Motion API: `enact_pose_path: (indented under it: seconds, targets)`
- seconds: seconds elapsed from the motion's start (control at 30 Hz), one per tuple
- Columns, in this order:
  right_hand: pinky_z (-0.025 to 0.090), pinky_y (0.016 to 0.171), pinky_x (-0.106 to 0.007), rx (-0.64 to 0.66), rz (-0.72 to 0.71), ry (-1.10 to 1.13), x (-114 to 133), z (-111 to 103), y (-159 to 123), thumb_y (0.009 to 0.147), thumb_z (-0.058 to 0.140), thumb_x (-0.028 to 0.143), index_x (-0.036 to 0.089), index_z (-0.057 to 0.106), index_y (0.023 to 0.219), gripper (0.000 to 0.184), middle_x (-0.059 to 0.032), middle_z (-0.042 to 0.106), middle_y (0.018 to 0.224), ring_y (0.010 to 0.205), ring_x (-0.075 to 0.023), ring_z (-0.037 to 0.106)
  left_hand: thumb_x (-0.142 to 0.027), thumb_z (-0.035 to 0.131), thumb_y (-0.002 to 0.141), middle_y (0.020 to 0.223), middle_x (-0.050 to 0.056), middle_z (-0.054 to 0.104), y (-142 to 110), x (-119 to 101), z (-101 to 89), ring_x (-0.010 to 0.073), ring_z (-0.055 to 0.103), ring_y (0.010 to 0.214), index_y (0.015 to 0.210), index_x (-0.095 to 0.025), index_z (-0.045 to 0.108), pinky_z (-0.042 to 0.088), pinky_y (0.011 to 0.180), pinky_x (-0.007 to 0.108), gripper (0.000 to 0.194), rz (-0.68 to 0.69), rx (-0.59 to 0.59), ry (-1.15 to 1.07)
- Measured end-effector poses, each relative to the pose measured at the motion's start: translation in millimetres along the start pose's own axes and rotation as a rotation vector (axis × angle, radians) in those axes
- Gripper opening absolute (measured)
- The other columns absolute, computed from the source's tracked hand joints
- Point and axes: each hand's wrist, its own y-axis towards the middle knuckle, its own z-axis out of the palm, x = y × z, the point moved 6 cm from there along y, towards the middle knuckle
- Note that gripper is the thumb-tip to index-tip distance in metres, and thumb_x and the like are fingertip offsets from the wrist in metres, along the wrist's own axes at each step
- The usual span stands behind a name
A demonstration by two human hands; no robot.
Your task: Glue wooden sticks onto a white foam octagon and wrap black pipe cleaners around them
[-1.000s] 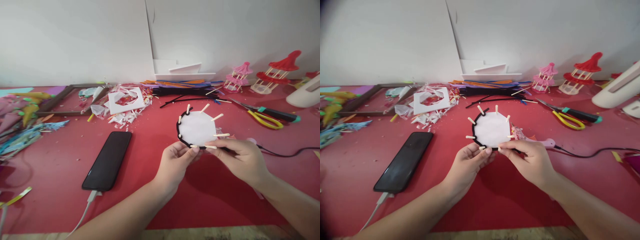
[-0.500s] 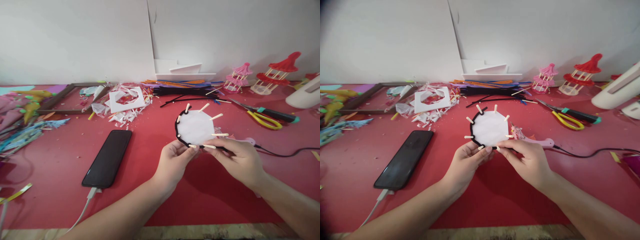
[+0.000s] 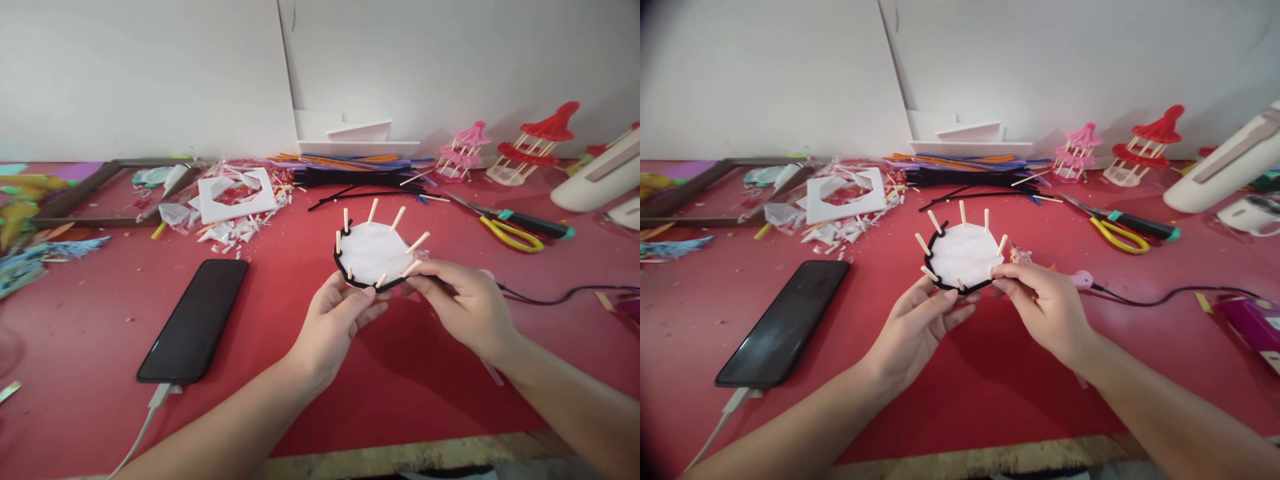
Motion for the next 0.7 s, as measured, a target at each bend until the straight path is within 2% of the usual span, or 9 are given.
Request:
enact_pose_path:
  seconds: [0.17, 0.37, 0.6, 0.7]
  targets:
    - [0.059, 0.069, -0.025, -0.043, 0.006, 0.012, -4, -4, 0, 0.091, 0.06, 0.023, 0.022, 0.07, 0.091, 0.01, -0.001, 0.077, 0.08, 0.07, -0.0162, 0.074, -0.02, 0.08, 0.076, 0.089, 0.002, 0.077, 1, -2, -2.9, 0.0123, 0.071, 0.08, 0.095, -0.016, 0.073, 0.057, 0.078, 0.023, 0.02, 0.003, -0.034, 0.089]
    - [0.059, 0.075, -0.028, -0.093, -0.091, -0.082, 4, -7, 0, 0.09, 0.06, 0.021, 0.023, 0.071, 0.09, 0.011, -0.0028, 0.078, 0.088, 0.077, -0.0179, 0.074, -0.021, 0.084, 0.071, 0.082, 0.002, 0.077, 1, -1, -4.0, 0.0146, 0.073, 0.079, 0.09, -0.017, 0.072, 0.057, 0.075, 0.024, 0.023, -0.018, -0.039, 0.106]
    - [0.059, 0.07, -0.027, -0.097, -0.126, -0.141, 6, -6, -1, 0.091, 0.059, 0.023, 0.024, 0.071, 0.09, 0.012, -0.0028, 0.078, 0.085, 0.072, -0.0179, 0.074, -0.02, 0.085, 0.069, 0.079, 0.003, 0.077, 0, 1, -7.2, 0.0155, 0.073, 0.073, 0.085, -0.015, 0.073, 0.058, 0.073, 0.027, 0.021, -0.024, -0.052, 0.116]
    - [0.057, 0.065, -0.024, -0.107, -0.082, -0.132, 3, -6, -3, 0.09, 0.061, 0.025, 0.024, 0.07, 0.09, 0.009, -0.0018, 0.077, 0.083, 0.068, -0.0158, 0.072, -0.02, 0.085, 0.069, 0.077, 0.004, 0.077, 1, 1, -7.2, 0.0151, 0.073, 0.073, 0.084, -0.014, 0.073, 0.059, 0.073, 0.026, 0.02, -0.023, -0.052, 0.108]
